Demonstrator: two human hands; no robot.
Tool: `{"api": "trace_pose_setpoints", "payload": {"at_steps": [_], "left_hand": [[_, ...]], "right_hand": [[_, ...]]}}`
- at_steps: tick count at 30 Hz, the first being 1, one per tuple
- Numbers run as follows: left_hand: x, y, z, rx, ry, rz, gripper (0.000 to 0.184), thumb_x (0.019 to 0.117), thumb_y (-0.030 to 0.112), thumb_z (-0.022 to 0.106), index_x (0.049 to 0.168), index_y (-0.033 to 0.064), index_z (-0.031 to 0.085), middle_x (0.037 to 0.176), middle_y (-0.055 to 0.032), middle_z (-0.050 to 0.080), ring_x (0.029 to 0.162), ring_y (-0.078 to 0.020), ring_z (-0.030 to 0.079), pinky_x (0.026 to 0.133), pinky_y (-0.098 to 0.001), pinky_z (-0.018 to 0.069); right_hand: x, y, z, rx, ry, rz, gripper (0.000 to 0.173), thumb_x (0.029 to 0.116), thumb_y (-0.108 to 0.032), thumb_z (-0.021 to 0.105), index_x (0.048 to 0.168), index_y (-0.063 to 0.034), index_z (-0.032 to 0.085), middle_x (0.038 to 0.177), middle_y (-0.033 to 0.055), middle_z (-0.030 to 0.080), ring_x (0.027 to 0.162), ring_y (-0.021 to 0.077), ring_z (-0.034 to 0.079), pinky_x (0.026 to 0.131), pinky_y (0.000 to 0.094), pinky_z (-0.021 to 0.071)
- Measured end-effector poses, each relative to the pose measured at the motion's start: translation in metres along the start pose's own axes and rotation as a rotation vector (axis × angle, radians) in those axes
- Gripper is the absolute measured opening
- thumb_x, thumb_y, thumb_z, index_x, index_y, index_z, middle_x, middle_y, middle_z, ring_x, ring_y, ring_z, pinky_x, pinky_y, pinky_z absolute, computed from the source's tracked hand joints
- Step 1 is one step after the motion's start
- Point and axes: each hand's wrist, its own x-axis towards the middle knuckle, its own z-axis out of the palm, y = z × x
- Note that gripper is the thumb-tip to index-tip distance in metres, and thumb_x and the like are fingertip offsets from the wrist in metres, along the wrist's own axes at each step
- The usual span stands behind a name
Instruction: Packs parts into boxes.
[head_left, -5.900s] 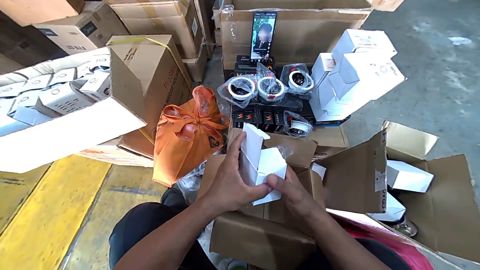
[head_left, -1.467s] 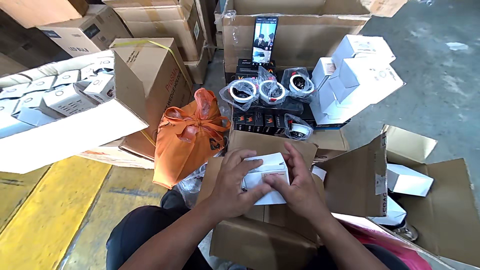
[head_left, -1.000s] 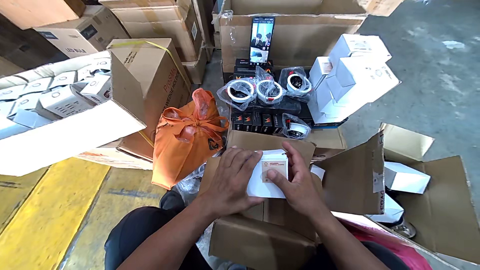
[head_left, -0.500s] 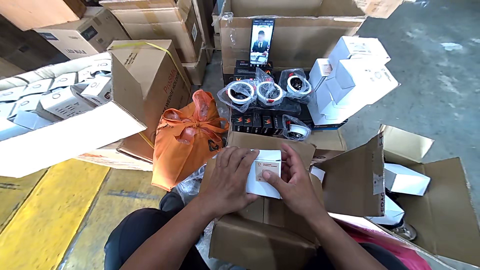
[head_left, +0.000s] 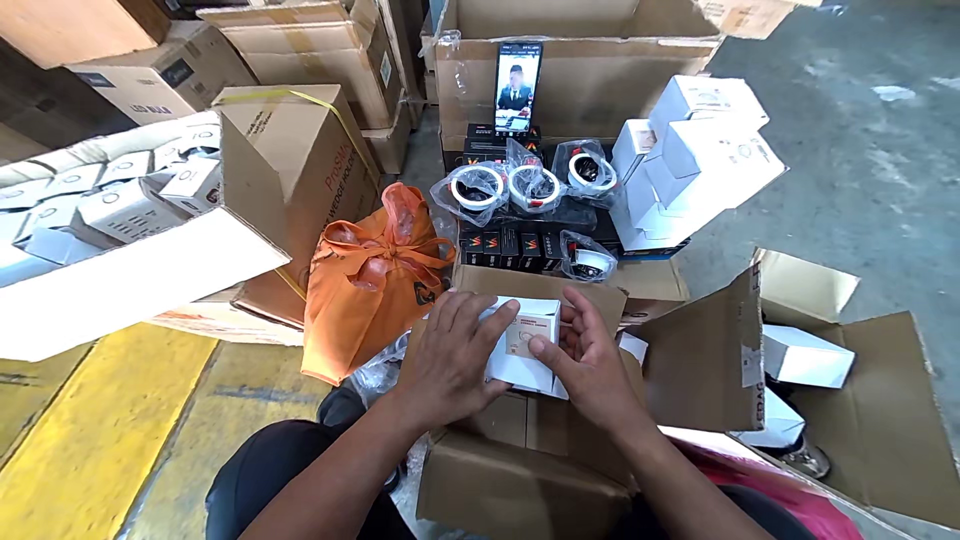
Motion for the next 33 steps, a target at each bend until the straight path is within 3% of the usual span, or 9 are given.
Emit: {"api": "trace_pose_setpoints", "payload": {"at_steps": [3, 7, 12, 15, 18, 21, 25, 28, 33], "left_hand": [[0.001, -0.002, -0.002, -0.005, -0.012, 0.026, 0.096, 0.0714, 0.05, 0.086, 0.153, 0.0211, 0.045, 0.137, -0.0116, 0.06, 0.13, -0.0301, 0.055, 0.117, -0.0596, 0.034], [0.004, -0.006, -0.004, -0.057, 0.043, -0.015, 0.089, 0.0729, 0.053, 0.084, 0.149, 0.0209, 0.05, 0.133, -0.0131, 0.061, 0.127, -0.0315, 0.056, 0.111, -0.0569, 0.0418], [0.004, -0.017, -0.007, -0.103, 0.068, -0.056, 0.094, 0.0714, 0.059, 0.084, 0.142, 0.0064, 0.054, 0.13, -0.021, 0.063, 0.121, -0.0373, 0.059, 0.104, -0.0599, 0.0466], [0.003, -0.023, -0.002, -0.068, 0.004, -0.039, 0.11, 0.0672, 0.068, 0.082, 0.146, 0.0005, 0.047, 0.133, -0.0266, 0.06, 0.122, -0.0425, 0.058, 0.105, -0.0628, 0.0443], [0.002, -0.018, 0.004, -0.268, -0.02, -0.103, 0.127, 0.0659, 0.077, 0.079, 0.153, -0.0028, 0.034, 0.143, -0.0272, 0.053, 0.131, -0.0341, 0.053, 0.111, -0.0521, 0.0432], [0.012, -0.004, 0.01, -0.714, 0.032, -0.334, 0.115, 0.0849, 0.077, 0.061, 0.154, -0.0079, 0.025, 0.14, -0.0181, 0.054, 0.123, -0.0189, 0.06, 0.102, -0.0359, 0.054], [0.017, 0.007, 0.014, -1.255, -0.031, -0.634, 0.095, 0.0848, 0.075, 0.063, 0.144, 0.0021, 0.048, 0.124, -0.0095, 0.069, 0.109, -0.0195, 0.069, 0.093, -0.0402, 0.0599], [0.016, 0.015, 0.021, -1.29, -0.087, -0.64, 0.087, 0.0848, 0.066, 0.071, 0.139, 0.0004, 0.054, 0.113, -0.0111, 0.073, 0.099, -0.0204, 0.073, 0.088, -0.0392, 0.0628], [0.022, 0.019, 0.031, -1.223, 0.023, -0.703, 0.069, 0.0935, 0.052, 0.068, 0.133, -0.0032, 0.055, 0.109, -0.0158, 0.073, 0.095, -0.0239, 0.074, 0.085, -0.0413, 0.0635]], "right_hand": [[0.0, 0.0, 0.0, 0.034, 0.009, 0.008, 0.097, 0.0838, -0.026, 0.082, 0.158, -0.0059, 0.023, 0.127, 0.0135, 0.065, 0.098, 0.0234, 0.073, 0.081, 0.0371, 0.0647], [0.002, -0.003, -0.006, -0.007, -0.036, 0.023, 0.099, 0.0839, -0.033, 0.082, 0.159, -0.0074, 0.024, 0.129, 0.0117, 0.064, 0.099, 0.0222, 0.072, 0.082, 0.037, 0.0642], [0.0, -0.002, -0.003, -0.048, -0.151, 0.046, 0.091, 0.0854, -0.036, 0.082, 0.156, -0.0056, 0.033, 0.13, 0.0086, 0.067, 0.111, 0.0161, 0.069, 0.093, 0.0361, 0.061], [-0.002, -0.002, -0.005, -0.11, -0.135, 0.043, 0.093, 0.0835, -0.039, 0.083, 0.157, -0.0087, 0.035, 0.13, 0.0074, 0.067, 0.112, 0.0142, 0.068, 0.096, 0.0366, 0.0592], [-0.007, -0.013, -0.014, -0.122, -0.134, 0.047, 0.097, 0.0832, -0.039, 0.083, 0.16, -0.0115, 0.03, 0.127, 0.0087, 0.067, 0.107, 0.0164, 0.069, 0.092, 0.0397, 0.0596], [-0.011, -0.02, -0.026, -0.058, -0.112, 0.041, 0.092, 0.0865, -0.038, 0.08, 0.159, -0.0123, 0.03, 0.124, 0.009, 0.068, 0.104, 0.017, 0.07, 0.09, 0.0403, 0.0604], [-0.012, -0.015, -0.043, 0.06, -0.139, 0.004, 0.079, 0.0946, -0.031, 0.069, 0.158, -0.0052, 0.029, 0.117, 0.0142, 0.07, 0.098, 0.0202, 0.072, 0.089, 0.0405, 0.0607], [-0.014, -0.006, -0.05, 0.039, -0.173, 0.061, 0.076, 0.0954, -0.033, 0.066, 0.156, -0.0024, 0.032, 0.114, 0.0147, 0.07, 0.096, 0.0186, 0.071, 0.086, 0.0376, 0.0596], [-0.022, -0.004, -0.053, 0.069, -0.184, 0.178, 0.082, 0.0878, -0.036, 0.078, 0.149, -0.0023, 0.035, 0.127, 0.013, 0.064, 0.102, 0.0183, 0.069, 0.085, 0.0362, 0.0602]]}}
